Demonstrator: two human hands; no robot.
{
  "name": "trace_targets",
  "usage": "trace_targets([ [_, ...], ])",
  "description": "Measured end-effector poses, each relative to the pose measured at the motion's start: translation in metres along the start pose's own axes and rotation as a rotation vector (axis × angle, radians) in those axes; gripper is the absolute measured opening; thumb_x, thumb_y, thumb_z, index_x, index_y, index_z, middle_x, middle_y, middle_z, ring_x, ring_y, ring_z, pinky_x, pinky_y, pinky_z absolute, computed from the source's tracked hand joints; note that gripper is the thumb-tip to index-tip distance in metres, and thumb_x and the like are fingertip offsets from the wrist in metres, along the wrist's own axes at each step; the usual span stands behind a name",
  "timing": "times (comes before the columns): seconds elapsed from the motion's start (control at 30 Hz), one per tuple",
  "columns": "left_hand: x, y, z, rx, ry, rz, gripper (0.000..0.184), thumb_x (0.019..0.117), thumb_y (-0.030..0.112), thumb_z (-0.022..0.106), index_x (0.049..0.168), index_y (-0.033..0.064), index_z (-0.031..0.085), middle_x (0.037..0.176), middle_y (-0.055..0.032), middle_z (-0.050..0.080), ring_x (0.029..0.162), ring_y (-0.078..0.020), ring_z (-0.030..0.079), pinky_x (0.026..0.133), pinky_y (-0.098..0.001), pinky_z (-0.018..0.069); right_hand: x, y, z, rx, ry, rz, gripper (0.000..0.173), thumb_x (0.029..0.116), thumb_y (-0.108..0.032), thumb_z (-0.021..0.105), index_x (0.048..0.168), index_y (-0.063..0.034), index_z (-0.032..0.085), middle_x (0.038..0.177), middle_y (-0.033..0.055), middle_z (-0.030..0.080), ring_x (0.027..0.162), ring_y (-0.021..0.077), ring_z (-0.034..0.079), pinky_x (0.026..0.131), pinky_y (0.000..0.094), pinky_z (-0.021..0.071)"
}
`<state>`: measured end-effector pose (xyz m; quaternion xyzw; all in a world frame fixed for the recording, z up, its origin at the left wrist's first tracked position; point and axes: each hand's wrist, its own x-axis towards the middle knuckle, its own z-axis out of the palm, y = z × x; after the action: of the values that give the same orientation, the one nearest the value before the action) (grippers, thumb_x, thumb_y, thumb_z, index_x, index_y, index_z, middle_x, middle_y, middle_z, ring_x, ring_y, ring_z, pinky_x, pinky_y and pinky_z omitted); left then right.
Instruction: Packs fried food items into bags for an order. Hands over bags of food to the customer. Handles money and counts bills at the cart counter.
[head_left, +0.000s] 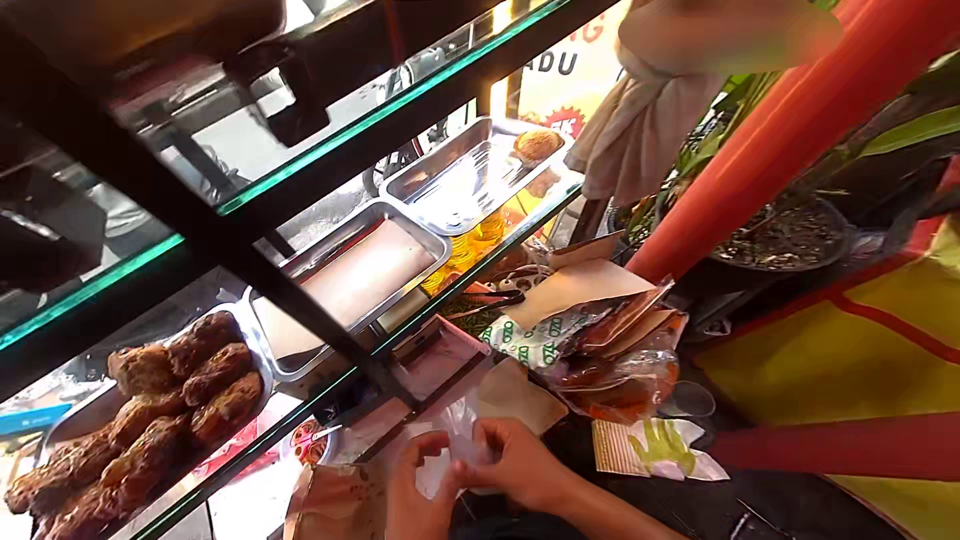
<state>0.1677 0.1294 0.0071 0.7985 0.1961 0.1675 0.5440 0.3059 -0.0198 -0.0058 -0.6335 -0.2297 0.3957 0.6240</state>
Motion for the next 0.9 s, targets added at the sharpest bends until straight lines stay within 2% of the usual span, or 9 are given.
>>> trace_targets([
  [0.07, -0.017, -0.014, -0.003, -0.056, -0.003, -0.054, 0.044, 0.0868, 0.039, 0.080, 0.115, 0.0072, 0.069, 0.118, -0.0053, 0.069, 0.116, -0.0182, 0.062, 0.101, -0.0404, 0.0529, -0.008, 0.013, 0.021, -0.039, -0.050, 0.009, 0.030, 0.0734, -0.023, 0.089, 0.079, -0.0113, 0.062, 0.070, -0.0037, 0.061, 0.064, 0.0071, 0.060, 0.060, 0.0277, 0.0513],
  [0.17, -0.035, -0.036, -0.023, -0.255, -0.129, -0.153, 0.018, 0.0916, 0.023, 0.077, 0.095, 0.0057, 0.074, 0.111, -0.0076, 0.072, 0.108, -0.0179, 0.068, 0.092, -0.0369, 0.0595, -0.012, 0.028, 0.043, -0.132, -0.159, 0.061, 0.033, 0.0721, -0.029, 0.092, 0.077, -0.0112, 0.064, 0.068, -0.0042, 0.061, 0.063, 0.0057, 0.059, 0.059, 0.0273, 0.0509],
  [0.3, -0.061, -0.055, -0.055, -0.679, -0.062, -0.459, 0.015, 0.1035, 0.013, 0.058, 0.105, -0.0004, 0.066, 0.103, -0.0106, 0.071, 0.094, -0.0211, 0.070, 0.085, -0.0421, 0.0610, -0.005, 0.039, 0.064, -0.097, -0.250, 0.057, 0.036, 0.0808, -0.037, 0.088, 0.074, -0.0139, 0.060, 0.064, -0.0063, 0.055, 0.058, 0.0044, 0.052, 0.055, 0.0252, 0.0447],
  [0.47, -0.101, -0.068, -0.092, -1.308, 0.322, -0.605, 0.033, 0.1114, 0.024, 0.034, 0.124, 0.0024, 0.055, 0.111, -0.0170, 0.071, 0.104, -0.0290, 0.071, 0.095, -0.0475, 0.0569, 0.011, 0.037, 0.097, 0.516, 0.058, 0.467, 0.009, 0.1019, -0.011, 0.060, 0.101, -0.0046, 0.054, 0.095, 0.0130, 0.071, 0.086, 0.0263, 0.072, 0.077, 0.0461, 0.0625],
  [0.57, -0.130, -0.078, -0.122, -1.440, 0.450, -0.616, 0.038, 0.1106, 0.029, 0.033, 0.116, 0.0048, 0.062, 0.106, -0.0170, 0.074, 0.099, -0.0291, 0.073, 0.090, -0.0468, 0.0591, 0.023, 0.030, 0.118, 0.675, 0.103, 0.579, 0.009, 0.1054, -0.009, 0.048, 0.113, -0.0081, 0.053, 0.095, 0.0125, 0.070, 0.084, 0.0264, 0.072, 0.075, 0.0451, 0.0618],
  [0.67, -0.159, -0.100, -0.147, -1.056, 0.396, -0.523, 0.026, 0.1104, 0.023, 0.035, 0.108, 0.0102, 0.058, 0.094, -0.0066, 0.073, 0.088, -0.0184, 0.072, 0.083, -0.0405, 0.0608, 0.030, 0.015, 0.150, 0.437, -0.107, 0.519, 0.021, 0.0971, -0.005, 0.053, 0.118, -0.0069, 0.056, 0.089, 0.0088, 0.069, 0.074, 0.0198, 0.069, 0.067, 0.0385, 0.0609],
  [0.73, -0.176, -0.111, -0.164, -0.667, 0.325, -0.395, 0.013, 0.1063, 0.016, 0.048, 0.115, 0.0083, 0.053, 0.090, -0.0004, 0.069, 0.079, -0.0105, 0.068, 0.074, -0.0322, 0.0601, 0.039, 0.011, 0.175, 0.231, -0.148, 0.439, 0.020, 0.0944, -0.008, 0.060, 0.114, -0.0061, 0.059, 0.085, 0.0055, 0.066, 0.065, 0.0142, 0.063, 0.056, 0.0310, 0.0546],
  [0.8, -0.184, -0.111, -0.175, -0.283, 0.369, -0.271, 0.054, 0.0932, 0.025, 0.072, 0.134, -0.0002, 0.046, 0.094, -0.0006, 0.065, 0.078, -0.0076, 0.063, 0.071, -0.0279, 0.0570, 0.050, 0.011, 0.199, 0.062, -0.164, 0.353, 0.020, 0.0948, -0.012, 0.062, 0.113, -0.0055, 0.061, 0.088, 0.0050, 0.066, 0.067, 0.0136, 0.062, 0.054, 0.0300, 0.0528],
  [0.9, -0.191, -0.103, -0.179, 0.195, 0.617, -0.102, 0.099, 0.0727, 0.045, 0.091, 0.142, -0.0064, 0.042, 0.126, -0.0182, 0.058, 0.112, -0.0203, 0.060, 0.096, -0.0377, 0.0528, 0.055, 0.009, 0.242, -0.039, -0.236, 0.265, 0.019, 0.0956, -0.015, 0.064, 0.113, -0.0056, 0.063, 0.094, 0.0065, 0.067, 0.074, 0.0151, 0.065, 0.058, 0.0316, 0.0545],
])
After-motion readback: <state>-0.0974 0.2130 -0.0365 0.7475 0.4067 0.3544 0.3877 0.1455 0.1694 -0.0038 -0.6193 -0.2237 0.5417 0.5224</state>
